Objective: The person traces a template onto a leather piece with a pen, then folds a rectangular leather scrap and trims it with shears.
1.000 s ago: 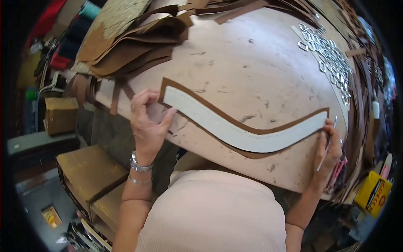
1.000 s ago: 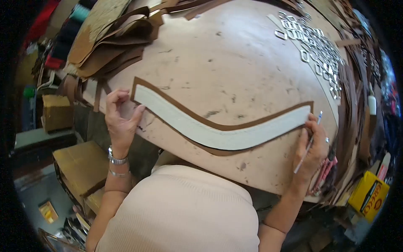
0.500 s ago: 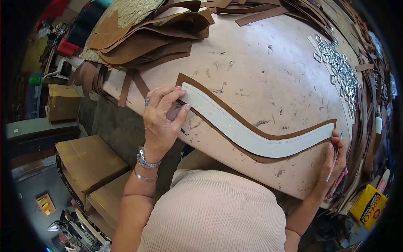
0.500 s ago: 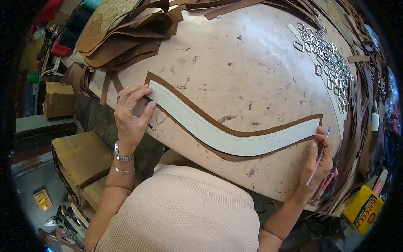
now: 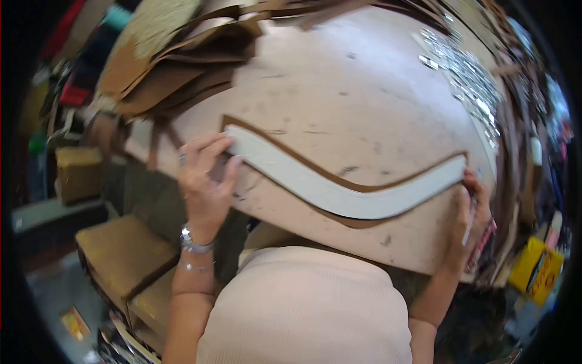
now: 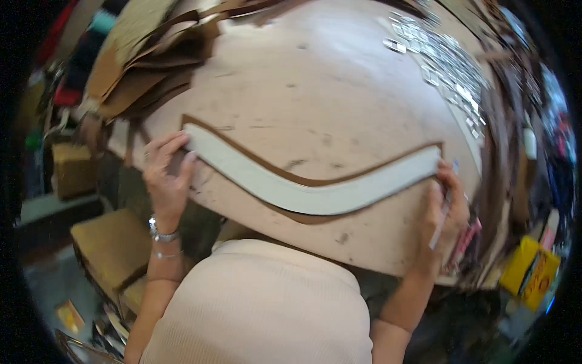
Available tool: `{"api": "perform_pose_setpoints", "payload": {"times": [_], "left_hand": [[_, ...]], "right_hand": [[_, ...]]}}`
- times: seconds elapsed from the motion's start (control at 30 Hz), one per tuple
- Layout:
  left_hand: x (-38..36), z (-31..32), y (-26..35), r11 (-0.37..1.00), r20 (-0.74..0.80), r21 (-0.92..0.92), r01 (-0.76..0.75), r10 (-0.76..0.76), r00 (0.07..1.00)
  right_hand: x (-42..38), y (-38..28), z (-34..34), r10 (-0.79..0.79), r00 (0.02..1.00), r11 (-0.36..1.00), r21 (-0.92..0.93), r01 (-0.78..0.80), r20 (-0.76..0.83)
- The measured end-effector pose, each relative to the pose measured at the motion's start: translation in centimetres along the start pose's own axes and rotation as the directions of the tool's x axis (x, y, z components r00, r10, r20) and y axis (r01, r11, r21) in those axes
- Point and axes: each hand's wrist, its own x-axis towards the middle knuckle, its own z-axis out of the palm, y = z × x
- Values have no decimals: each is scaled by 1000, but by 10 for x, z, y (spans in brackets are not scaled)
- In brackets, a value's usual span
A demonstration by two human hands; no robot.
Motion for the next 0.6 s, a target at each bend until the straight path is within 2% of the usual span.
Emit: {"api": "perform_pose_setpoints", "payload": {"times": [0.03, 0.1, 0.17, 0.23, 0.33, 0.6], "left_hand": [[0, 1, 2, 1000, -20, -24, 19, -20, 1000], [-3, 2, 3, 1000, -12, -9, 13, -13, 1000], [-3, 2, -3, 1000, 6, 10, -23, 23, 1000], [-3, 2, -3, 1000, 23, 7, 0, 0, 1000], [-2, 4, -8, 1000, 26, -4, -21, 21, 999], [-3, 2, -7, 999, 44, 27, -45, 44, 998]], "right_hand": [[1, -6, -1, -48, 999, 997, -59, 49, 15], [1, -16, -1, 8, 1000, 997, -79, -7, 18], [2, -18, -2, -87, 996, 970, -227, 83, -5], [4, -17, -1, -205, 978, 951, -243, 190, -41], [4, -15, 2, -198, 976, 965, -190, 179, -88], [3, -15, 0, -219, 973, 960, -193, 201, -78]]}}
